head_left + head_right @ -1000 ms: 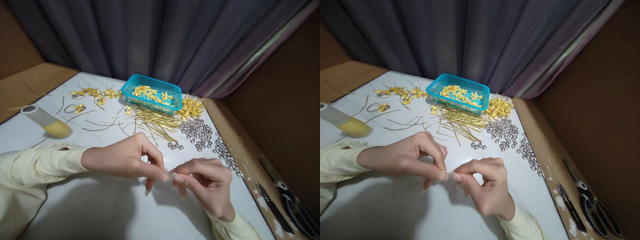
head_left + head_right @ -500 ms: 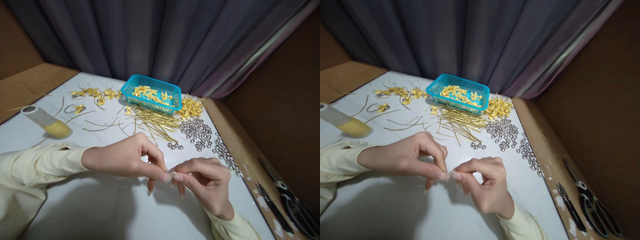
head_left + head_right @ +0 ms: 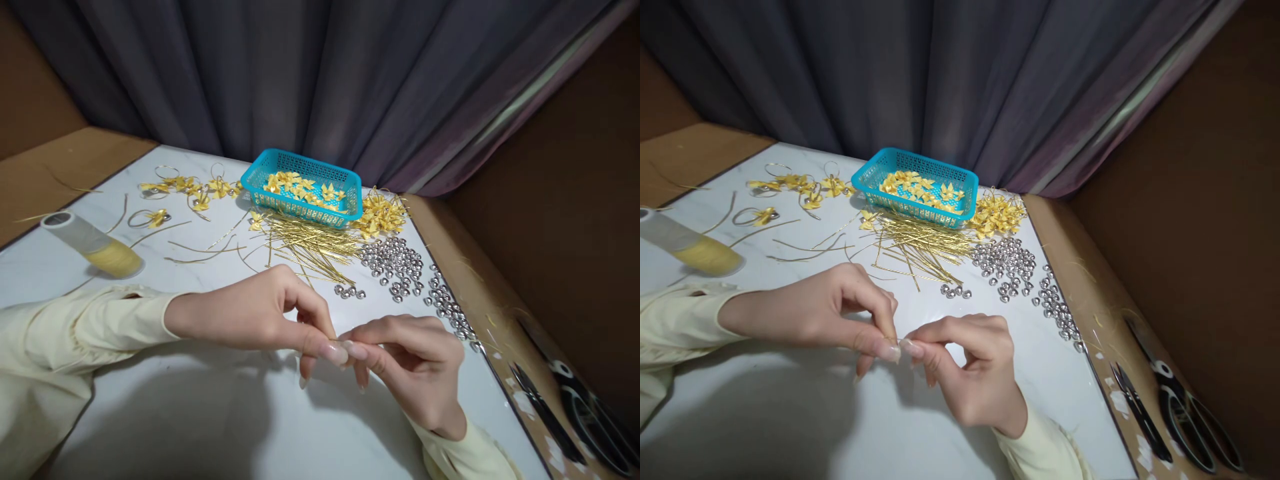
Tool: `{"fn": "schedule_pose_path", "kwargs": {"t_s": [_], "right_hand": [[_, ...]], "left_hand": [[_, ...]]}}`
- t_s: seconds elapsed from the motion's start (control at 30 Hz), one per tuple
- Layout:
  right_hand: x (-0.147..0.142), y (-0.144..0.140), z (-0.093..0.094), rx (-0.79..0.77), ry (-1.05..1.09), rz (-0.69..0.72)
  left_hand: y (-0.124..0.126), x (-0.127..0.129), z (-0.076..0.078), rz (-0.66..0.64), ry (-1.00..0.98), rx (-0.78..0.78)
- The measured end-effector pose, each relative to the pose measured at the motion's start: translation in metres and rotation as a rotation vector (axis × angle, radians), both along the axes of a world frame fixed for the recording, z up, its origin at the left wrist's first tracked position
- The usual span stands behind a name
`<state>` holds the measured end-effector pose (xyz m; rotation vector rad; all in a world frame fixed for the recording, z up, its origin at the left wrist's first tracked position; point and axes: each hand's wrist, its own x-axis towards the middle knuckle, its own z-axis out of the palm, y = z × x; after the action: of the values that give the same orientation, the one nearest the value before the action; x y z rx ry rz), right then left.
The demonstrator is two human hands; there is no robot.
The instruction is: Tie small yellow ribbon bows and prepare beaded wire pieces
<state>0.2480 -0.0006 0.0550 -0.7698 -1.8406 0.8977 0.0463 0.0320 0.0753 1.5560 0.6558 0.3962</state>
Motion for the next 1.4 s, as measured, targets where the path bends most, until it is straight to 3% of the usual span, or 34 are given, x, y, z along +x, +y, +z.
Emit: {"fn": "schedule_pose_path", "kwargs": {"t_s": [1.03, 1.4], "right_hand": [[0.0004, -0.0016, -0.0001, 0.008, -0.027, -0.021], [0.003, -0.0008, 0.0069, -0.014, -0.064, 0.0]], "left_hand": [[-0.0005, 0.0018, 0.0037, 0.012, 0.079, 0.046], [-0.0006, 0.0016, 0.004, -0.046, 0.112, 0.096]]}}
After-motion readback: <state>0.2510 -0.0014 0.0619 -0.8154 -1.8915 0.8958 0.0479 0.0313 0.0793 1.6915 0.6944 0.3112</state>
